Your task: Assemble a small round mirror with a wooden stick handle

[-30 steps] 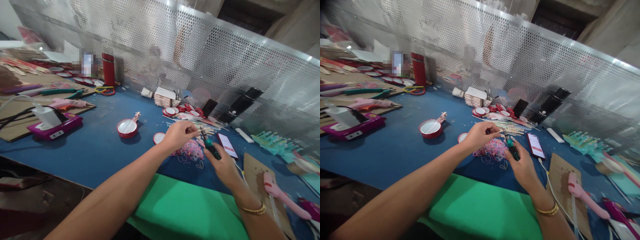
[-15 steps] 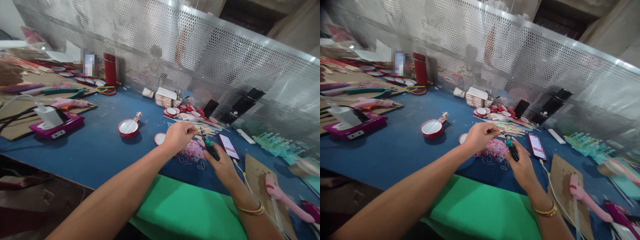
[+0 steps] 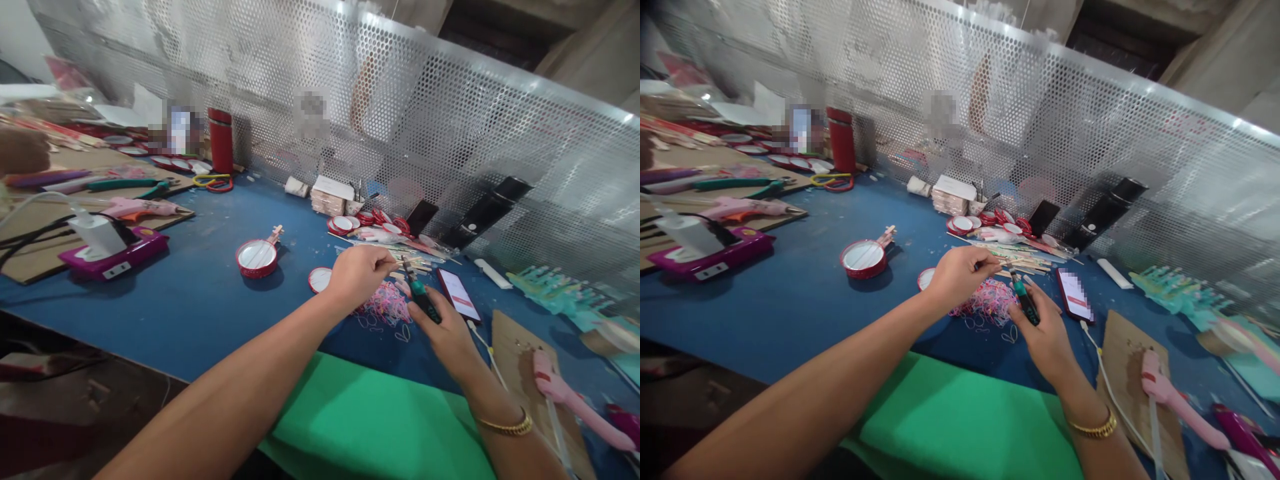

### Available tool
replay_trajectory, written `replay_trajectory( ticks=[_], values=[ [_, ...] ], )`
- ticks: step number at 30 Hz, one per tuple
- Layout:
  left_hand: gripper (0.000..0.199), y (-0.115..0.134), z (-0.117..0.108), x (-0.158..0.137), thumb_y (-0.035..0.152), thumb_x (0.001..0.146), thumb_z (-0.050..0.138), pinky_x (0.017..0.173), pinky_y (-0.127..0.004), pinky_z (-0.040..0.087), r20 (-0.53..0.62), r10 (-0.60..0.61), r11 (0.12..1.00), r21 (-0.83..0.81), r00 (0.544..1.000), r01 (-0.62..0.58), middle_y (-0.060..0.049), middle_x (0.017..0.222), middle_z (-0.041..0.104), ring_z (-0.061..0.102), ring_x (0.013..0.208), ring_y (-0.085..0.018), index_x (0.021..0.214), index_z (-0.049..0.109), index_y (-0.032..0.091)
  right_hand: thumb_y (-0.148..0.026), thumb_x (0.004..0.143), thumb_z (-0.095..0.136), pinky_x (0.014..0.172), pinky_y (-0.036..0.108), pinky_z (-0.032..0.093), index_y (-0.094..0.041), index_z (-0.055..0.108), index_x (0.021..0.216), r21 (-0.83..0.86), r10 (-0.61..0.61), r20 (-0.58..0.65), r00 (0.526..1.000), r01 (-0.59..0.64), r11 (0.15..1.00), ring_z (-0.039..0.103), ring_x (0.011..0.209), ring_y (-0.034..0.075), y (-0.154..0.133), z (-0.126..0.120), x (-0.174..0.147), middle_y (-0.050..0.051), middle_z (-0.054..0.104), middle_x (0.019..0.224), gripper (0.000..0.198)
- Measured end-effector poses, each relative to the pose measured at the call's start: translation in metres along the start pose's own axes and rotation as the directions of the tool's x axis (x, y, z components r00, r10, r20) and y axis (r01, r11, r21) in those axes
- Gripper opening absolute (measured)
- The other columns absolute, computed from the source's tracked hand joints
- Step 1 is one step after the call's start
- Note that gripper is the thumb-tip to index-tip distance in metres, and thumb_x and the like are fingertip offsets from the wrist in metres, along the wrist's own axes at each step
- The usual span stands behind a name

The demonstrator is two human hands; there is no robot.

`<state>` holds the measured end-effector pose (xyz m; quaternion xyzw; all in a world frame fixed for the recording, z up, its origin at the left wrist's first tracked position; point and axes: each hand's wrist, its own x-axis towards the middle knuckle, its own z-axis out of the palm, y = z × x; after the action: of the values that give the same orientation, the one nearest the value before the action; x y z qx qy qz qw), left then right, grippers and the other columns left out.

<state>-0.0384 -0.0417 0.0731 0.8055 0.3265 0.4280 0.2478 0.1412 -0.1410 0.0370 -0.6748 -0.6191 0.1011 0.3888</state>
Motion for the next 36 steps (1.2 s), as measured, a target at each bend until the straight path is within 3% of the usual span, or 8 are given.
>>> replay_trajectory(
  ticks=[7, 13, 21, 36],
  values=[
    [0.019, 0.001, 0.002, -0.001, 0.033, 0.081, 0.056, 0.06, -0.023, 0.034, 0.005, -0.039, 0.999, -0.026, 0.999, 0.039, -0.001, 0.069, 0.064, 0.052, 0.064, -0.012, 0.075, 0.067, 0.019, -0.058, 0.078, 0.053, 0.094, 0.045, 0.042, -0.019, 0.056, 0.119, -0.063, -0.032, -0.041, 0.999, 0.029, 0.998, 0.056, 0.107, 0.028, -0.006, -0.002, -0.002, 0.011, 0.062, 0.115, 0.056],
    [0.017, 0.003, 0.001, -0.001, 0.032, 0.081, 0.057, 0.062, -0.024, 0.036, -0.004, 0.009, 0.998, -0.067, 1.0, -0.01, -0.002, 0.075, 0.065, 0.054, 0.068, -0.012, 0.078, 0.068, 0.019, -0.057, 0.082, 0.049, 0.084, 0.039, 0.046, -0.019, 0.055, 0.118, -0.106, -0.048, -0.016, 0.999, 0.046, 0.993, 0.06, 0.095, 0.026, -0.017, -0.006, -0.003, 0.01, 0.065, 0.105, 0.053],
    [0.025, 0.0, -0.001, -0.002, 0.035, 0.084, 0.052, 0.059, -0.024, 0.032, 0.004, -0.008, 1.0, -0.03, 1.0, 0.008, -0.002, 0.069, 0.064, 0.052, 0.064, -0.013, 0.075, 0.069, 0.019, -0.055, 0.081, 0.052, 0.098, 0.044, 0.037, -0.021, 0.052, 0.12, -0.03, -0.077, 0.019, 0.997, 0.077, 0.997, 0.052, 0.112, 0.027, -0.004, -0.001, -0.001, 0.01, 0.059, 0.119, 0.052],
    [0.031, 0.002, -0.002, -0.002, 0.037, 0.086, 0.047, 0.058, -0.023, 0.031, 0.04, 0.011, 0.999, 0.034, 0.999, -0.012, -0.001, 0.066, 0.063, 0.052, 0.062, -0.012, 0.072, 0.068, 0.018, -0.055, 0.081, 0.052, 0.099, 0.046, 0.037, -0.02, 0.053, 0.121, -0.013, -0.085, 0.019, 0.996, 0.085, 0.996, 0.052, 0.113, 0.028, -0.004, -0.001, 0.0, 0.011, 0.059, 0.12, 0.053]
  ],
)
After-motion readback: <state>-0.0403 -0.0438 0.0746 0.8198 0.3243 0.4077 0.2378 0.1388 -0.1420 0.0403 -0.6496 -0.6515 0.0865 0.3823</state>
